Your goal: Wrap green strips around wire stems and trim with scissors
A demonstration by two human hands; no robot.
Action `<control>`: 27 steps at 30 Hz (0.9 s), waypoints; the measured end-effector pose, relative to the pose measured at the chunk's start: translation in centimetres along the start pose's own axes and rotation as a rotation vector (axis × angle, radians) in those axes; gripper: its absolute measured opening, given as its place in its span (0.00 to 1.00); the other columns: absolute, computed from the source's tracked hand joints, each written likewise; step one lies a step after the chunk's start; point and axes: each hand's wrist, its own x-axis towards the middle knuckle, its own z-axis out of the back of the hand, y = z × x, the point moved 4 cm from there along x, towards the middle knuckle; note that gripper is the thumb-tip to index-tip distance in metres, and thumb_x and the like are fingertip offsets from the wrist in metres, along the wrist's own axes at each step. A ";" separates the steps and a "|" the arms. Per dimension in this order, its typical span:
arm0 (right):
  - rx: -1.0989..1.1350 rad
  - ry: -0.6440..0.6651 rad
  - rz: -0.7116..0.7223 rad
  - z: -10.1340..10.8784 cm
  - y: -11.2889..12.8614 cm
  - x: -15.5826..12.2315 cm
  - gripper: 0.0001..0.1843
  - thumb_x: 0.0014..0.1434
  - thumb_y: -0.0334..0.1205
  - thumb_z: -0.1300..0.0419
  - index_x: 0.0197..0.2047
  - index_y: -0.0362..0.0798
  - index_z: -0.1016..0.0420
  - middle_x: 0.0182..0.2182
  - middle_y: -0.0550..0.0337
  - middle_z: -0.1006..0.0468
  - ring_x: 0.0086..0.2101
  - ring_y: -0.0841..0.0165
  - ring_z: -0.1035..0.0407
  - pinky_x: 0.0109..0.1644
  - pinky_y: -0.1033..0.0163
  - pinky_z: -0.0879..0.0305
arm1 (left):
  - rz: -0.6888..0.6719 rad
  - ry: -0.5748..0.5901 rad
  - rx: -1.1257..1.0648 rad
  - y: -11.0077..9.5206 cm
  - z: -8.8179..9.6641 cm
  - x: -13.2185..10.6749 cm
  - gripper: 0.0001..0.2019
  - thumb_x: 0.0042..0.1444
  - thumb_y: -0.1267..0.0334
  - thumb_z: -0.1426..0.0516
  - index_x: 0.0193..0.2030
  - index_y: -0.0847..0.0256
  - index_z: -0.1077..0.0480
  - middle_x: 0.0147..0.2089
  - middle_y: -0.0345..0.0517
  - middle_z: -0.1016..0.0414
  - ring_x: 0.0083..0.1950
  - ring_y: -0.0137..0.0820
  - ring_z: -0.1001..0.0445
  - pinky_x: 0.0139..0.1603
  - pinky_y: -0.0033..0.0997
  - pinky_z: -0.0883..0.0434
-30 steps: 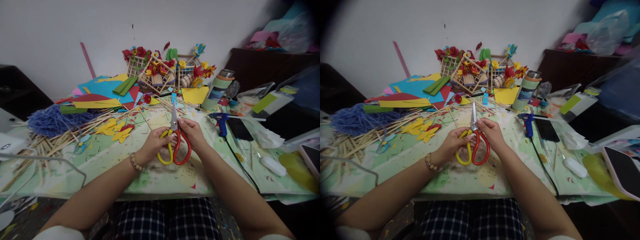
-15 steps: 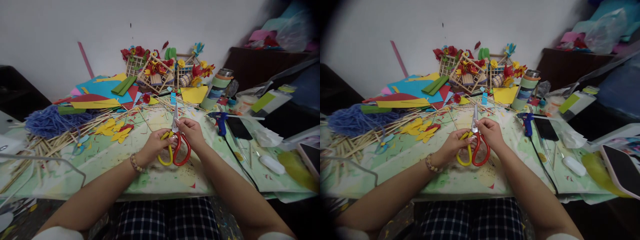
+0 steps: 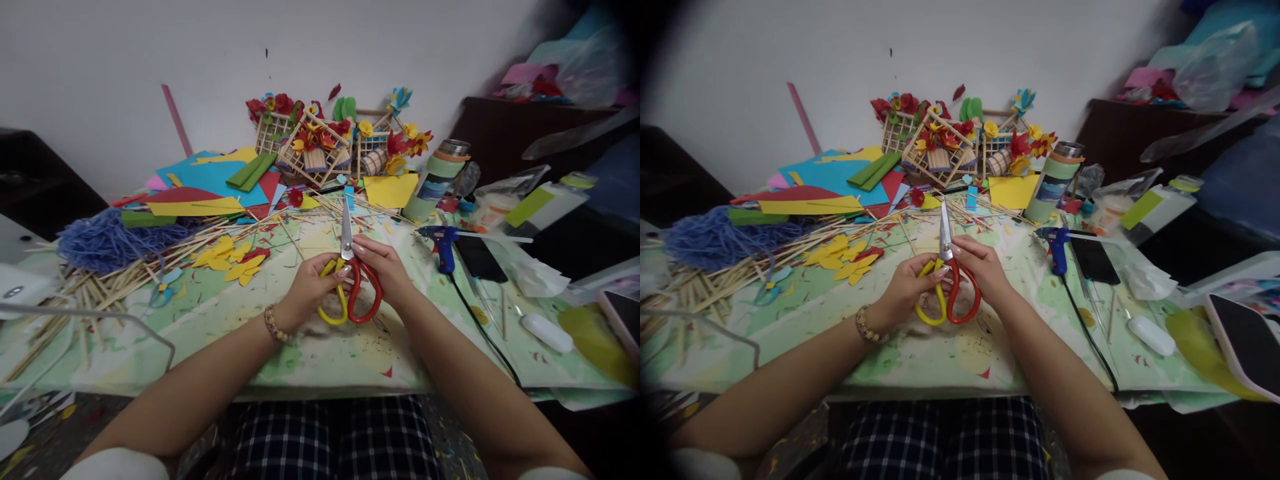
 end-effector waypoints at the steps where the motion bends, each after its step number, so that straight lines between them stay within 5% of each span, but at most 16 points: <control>1: -0.008 -0.010 0.013 0.0 0.1 0.0 0.10 0.46 0.44 0.32 0.34 0.53 0.19 0.37 0.62 0.27 0.37 0.71 0.33 0.41 0.65 0.36 | -0.013 -0.004 0.005 0.0 0.0 0.0 0.18 0.43 0.60 0.34 0.38 0.66 0.30 0.32 0.42 0.26 0.27 0.26 0.26 0.32 0.28 0.26; 27: -0.092 0.040 0.158 -0.3 0.5 -0.5 0.08 0.53 0.41 0.37 0.36 0.55 0.19 0.37 0.61 0.31 0.39 0.70 0.35 0.44 0.62 0.38 | -0.049 0.004 0.007 0.1 -0.1 -0.2 0.17 0.44 0.60 0.34 0.40 0.66 0.29 0.32 0.43 0.25 0.28 0.27 0.26 0.33 0.28 0.27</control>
